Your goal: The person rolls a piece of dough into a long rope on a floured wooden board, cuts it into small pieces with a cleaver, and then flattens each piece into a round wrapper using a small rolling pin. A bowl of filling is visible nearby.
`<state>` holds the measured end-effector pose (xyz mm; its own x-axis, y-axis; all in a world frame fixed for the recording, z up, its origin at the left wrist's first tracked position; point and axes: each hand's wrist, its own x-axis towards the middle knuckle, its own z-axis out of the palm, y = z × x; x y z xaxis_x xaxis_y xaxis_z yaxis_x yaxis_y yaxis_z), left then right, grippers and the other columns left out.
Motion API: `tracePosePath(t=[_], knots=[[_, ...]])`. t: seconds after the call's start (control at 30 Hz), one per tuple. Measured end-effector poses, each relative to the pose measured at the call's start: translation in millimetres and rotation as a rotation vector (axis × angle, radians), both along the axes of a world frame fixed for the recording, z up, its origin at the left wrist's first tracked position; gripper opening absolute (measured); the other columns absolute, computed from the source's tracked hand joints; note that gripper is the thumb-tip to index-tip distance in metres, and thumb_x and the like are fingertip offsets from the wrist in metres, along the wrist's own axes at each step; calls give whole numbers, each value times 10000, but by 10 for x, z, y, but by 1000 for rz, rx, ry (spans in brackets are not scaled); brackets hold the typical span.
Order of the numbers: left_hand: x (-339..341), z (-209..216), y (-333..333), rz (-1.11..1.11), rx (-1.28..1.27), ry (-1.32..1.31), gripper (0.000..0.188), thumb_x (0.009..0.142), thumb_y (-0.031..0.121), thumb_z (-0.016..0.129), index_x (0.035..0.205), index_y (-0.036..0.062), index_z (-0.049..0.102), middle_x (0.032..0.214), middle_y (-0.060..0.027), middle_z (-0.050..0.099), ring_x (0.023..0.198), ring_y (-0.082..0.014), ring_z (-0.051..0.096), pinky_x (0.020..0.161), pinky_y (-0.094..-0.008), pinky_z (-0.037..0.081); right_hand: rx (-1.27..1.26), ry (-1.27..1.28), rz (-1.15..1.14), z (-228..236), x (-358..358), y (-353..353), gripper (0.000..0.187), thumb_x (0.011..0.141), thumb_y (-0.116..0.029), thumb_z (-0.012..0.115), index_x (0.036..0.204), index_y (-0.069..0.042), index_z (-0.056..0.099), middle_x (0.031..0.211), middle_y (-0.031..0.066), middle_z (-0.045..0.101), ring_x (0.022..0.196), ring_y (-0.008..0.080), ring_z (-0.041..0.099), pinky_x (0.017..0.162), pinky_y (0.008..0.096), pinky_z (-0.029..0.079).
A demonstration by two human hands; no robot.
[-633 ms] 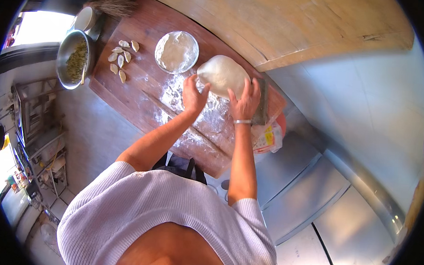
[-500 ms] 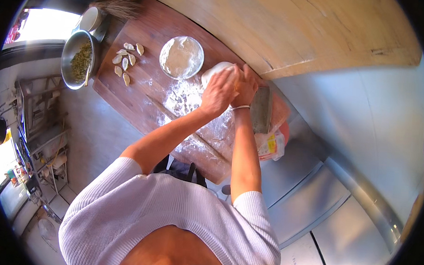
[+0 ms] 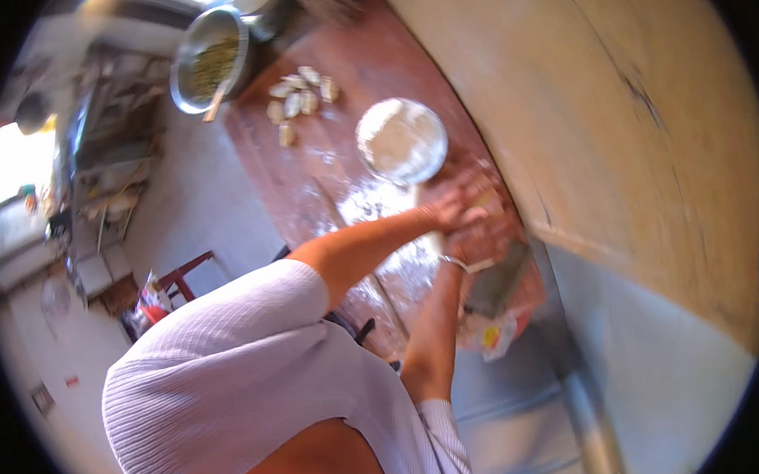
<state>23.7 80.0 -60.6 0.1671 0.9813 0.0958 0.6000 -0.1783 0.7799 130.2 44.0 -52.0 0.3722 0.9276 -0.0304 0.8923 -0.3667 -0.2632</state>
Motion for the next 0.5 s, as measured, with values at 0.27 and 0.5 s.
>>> tracePosePath(t=[0.27, 0.5], knots=[[43, 158, 132, 3, -8, 297, 620, 834, 516, 528, 1355, 179, 514, 1443, -137, 416, 1367, -341, 335, 1141, -594, 78, 162, -66, 202, 250, -14, 217, 499, 875, -386, 591, 1332, -215, 486, 1305, 110, 522, 1192, 302, 514, 936, 480, 433], [337, 449, -180, -148, 6, 367, 786, 767, 474, 678, 1442, 173, 409, 1548, -93, 274, 1433, -265, 246, 1153, -585, 132, 183, 227, 43, 460, 918, -791, 463, 808, -265, 700, 1157, 2, 554, 1133, 246, 587, 1061, 431, 546, 916, 506, 440]])
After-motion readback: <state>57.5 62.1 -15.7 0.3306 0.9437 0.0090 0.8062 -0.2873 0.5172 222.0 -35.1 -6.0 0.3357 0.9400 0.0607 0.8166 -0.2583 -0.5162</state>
